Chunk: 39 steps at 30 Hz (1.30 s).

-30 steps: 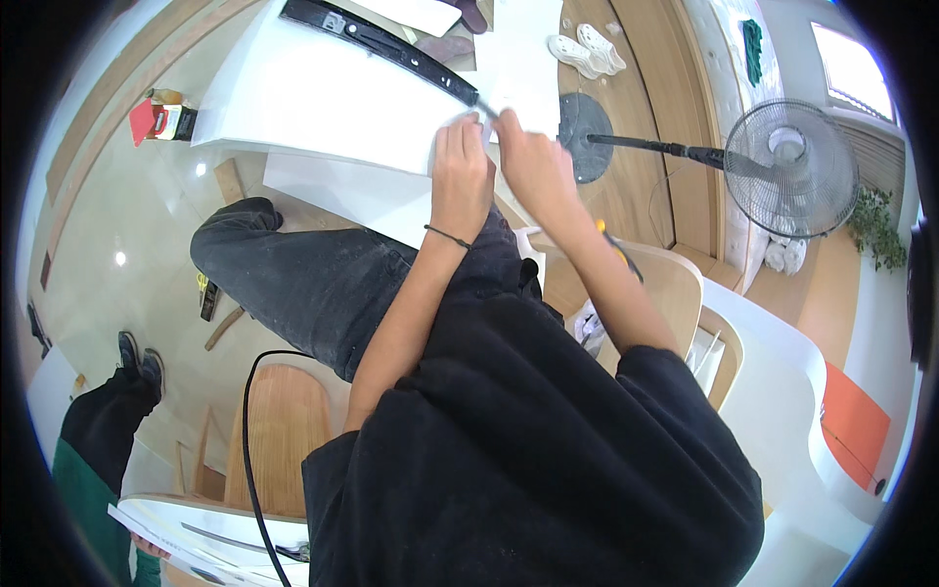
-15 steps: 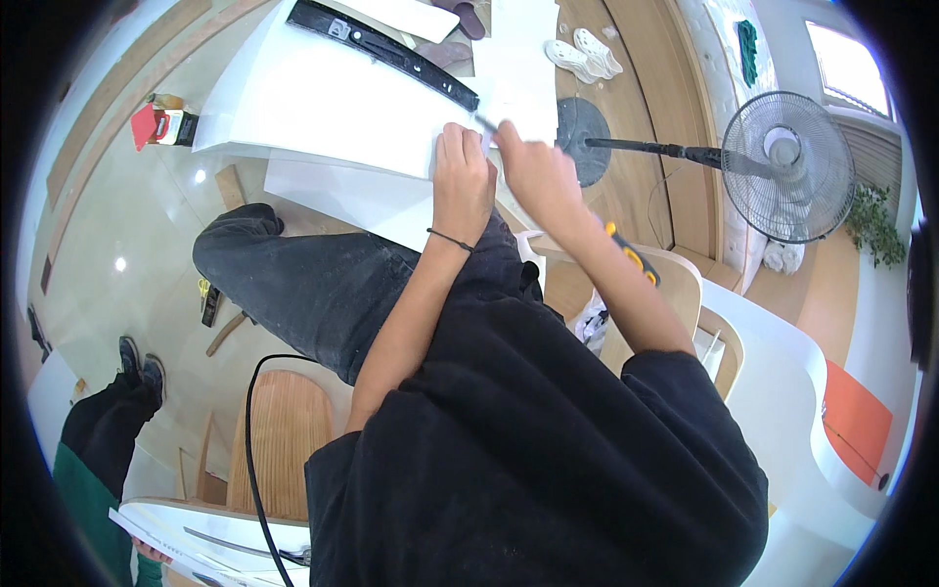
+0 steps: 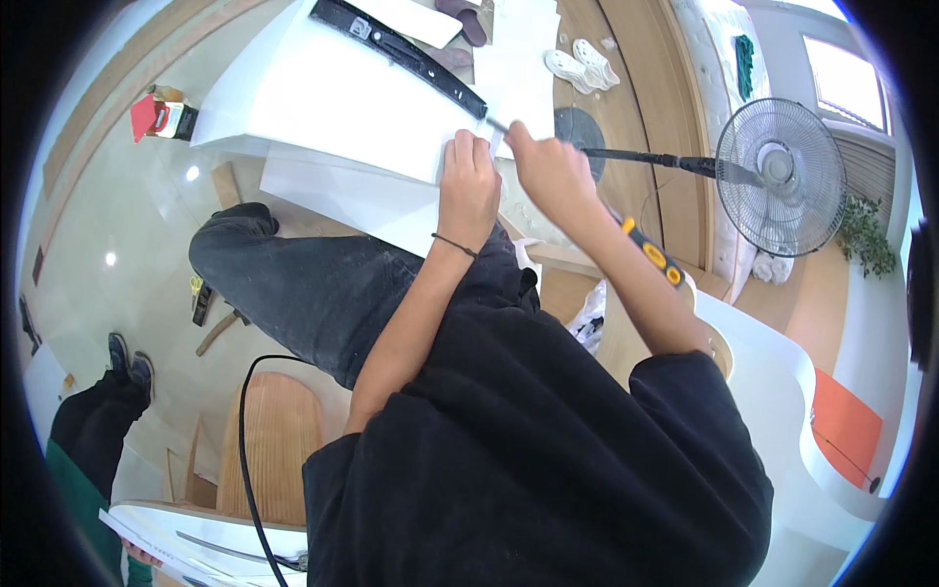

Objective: The person sits on the floor and assembles a white furniture component. They use a screwdriver to tighten screws into a black strip attached to the piece, then apply and smooth white edge banding along the edges.

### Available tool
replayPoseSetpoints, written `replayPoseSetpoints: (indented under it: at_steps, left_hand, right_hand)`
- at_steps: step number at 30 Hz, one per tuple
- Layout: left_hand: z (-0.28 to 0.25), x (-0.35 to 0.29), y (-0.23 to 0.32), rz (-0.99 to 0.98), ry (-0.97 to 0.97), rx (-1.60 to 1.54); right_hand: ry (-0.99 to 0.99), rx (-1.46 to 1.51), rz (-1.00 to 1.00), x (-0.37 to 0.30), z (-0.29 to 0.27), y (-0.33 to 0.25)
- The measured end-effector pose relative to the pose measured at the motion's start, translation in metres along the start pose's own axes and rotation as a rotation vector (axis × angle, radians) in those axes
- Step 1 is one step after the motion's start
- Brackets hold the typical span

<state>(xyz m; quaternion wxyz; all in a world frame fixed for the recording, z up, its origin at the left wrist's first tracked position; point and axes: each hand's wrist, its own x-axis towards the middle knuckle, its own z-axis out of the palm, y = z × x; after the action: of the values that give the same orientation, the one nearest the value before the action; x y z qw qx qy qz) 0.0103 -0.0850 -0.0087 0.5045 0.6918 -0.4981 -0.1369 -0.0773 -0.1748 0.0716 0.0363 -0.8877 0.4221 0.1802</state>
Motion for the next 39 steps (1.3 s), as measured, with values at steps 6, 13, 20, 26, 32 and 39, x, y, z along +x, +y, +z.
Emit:
replayPoseSetpoints:
  at_steps: [6, 13, 20, 26, 32, 39]
  left_hand:
    - [0.0, -0.001, -0.001, 0.003, -0.01, -0.007]
    - [0.001, -0.003, -0.001, 0.001, -0.024, -0.001]
    - [0.003, -0.003, -0.002, -0.015, -0.028, 0.001]
    - [0.003, -0.004, -0.002, -0.008, -0.036, 0.004]
    - [0.002, -0.003, -0.001, 0.042, -0.027, 0.11]
    - [0.001, -0.001, -0.001, 0.041, -0.047, 0.142]
  right_hand:
    - [-0.003, -0.043, -0.048, 0.005, -0.014, 0.004]
    - [-0.125, -0.108, -0.064, 0.006, -0.022, 0.005]
    - [-0.135, -0.066, -0.05, 0.01, -0.023, 0.005]
    - [-0.04, -0.085, -0.059, 0.011, -0.02, 0.002]
    - [0.028, -0.094, -0.09, 0.01, -0.02, 0.0]
    - [-0.027, -0.077, -0.014, 0.011, -0.012, 0.003]
